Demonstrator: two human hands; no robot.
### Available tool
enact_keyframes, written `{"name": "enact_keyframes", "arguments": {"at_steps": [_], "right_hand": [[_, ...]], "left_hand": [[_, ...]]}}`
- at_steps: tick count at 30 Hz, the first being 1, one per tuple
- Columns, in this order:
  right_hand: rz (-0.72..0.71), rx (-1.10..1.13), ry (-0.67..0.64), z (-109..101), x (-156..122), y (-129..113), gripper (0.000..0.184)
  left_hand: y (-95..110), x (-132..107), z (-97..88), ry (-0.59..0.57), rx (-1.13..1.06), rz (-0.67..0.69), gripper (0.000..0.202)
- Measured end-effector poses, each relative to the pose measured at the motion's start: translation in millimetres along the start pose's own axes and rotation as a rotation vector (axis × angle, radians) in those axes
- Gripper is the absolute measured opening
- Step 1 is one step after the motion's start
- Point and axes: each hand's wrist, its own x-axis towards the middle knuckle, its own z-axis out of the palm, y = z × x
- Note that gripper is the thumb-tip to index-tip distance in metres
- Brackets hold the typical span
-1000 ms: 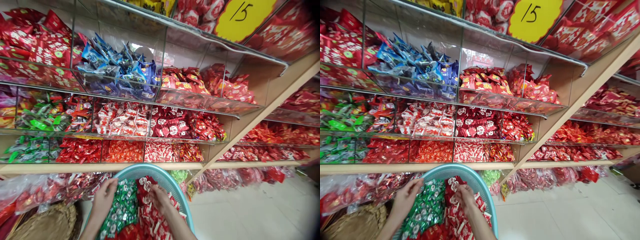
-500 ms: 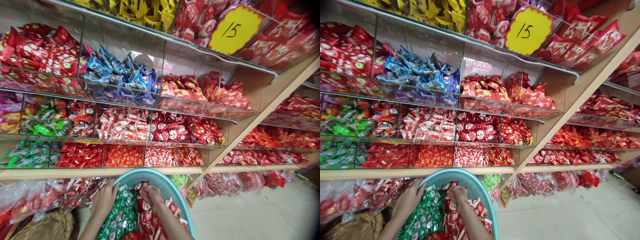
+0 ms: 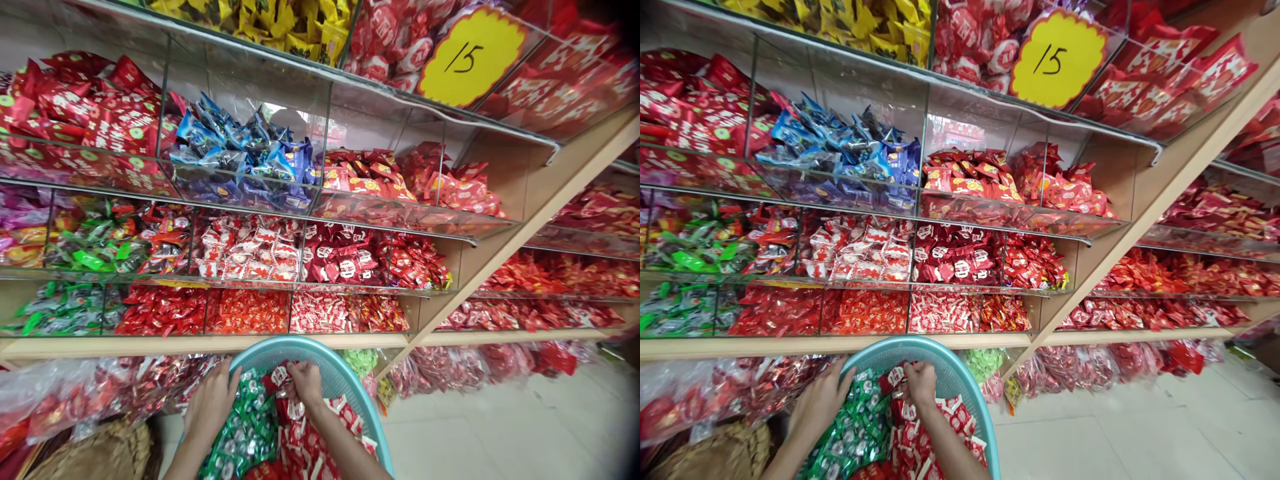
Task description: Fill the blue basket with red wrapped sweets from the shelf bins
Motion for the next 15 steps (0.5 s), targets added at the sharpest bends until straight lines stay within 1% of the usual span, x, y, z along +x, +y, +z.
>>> {"name": "enact_keyframes", "arguments": {"at_steps": [2, 5, 9, 15], "right_hand": [[0.004, 0.012, -0.007, -2.9, 2.0, 3.5, 0.032], [0.05, 0.026, -0.044, -5.1, 3.5, 5.6, 0.032], [0.101, 0.061, -0.094, -1.9, 1.7, 3.7, 0.031], [0.159, 0.16, -0.156, 3.1, -4.4, 2.3, 0.025]], "left_hand": [[-0.6, 0.0, 1.0, 0.012, -0.01, -0.002, 0.049], [-0.9, -0.1, 2.0, 0.011, -0.016, -0.009, 0.048], [-0.9, 0.0, 2.4, -0.006, 0.001, 0.002, 0.05], [-0.1, 0.0, 2.7, 0.005, 0.013, 0.005, 0.049]]}}
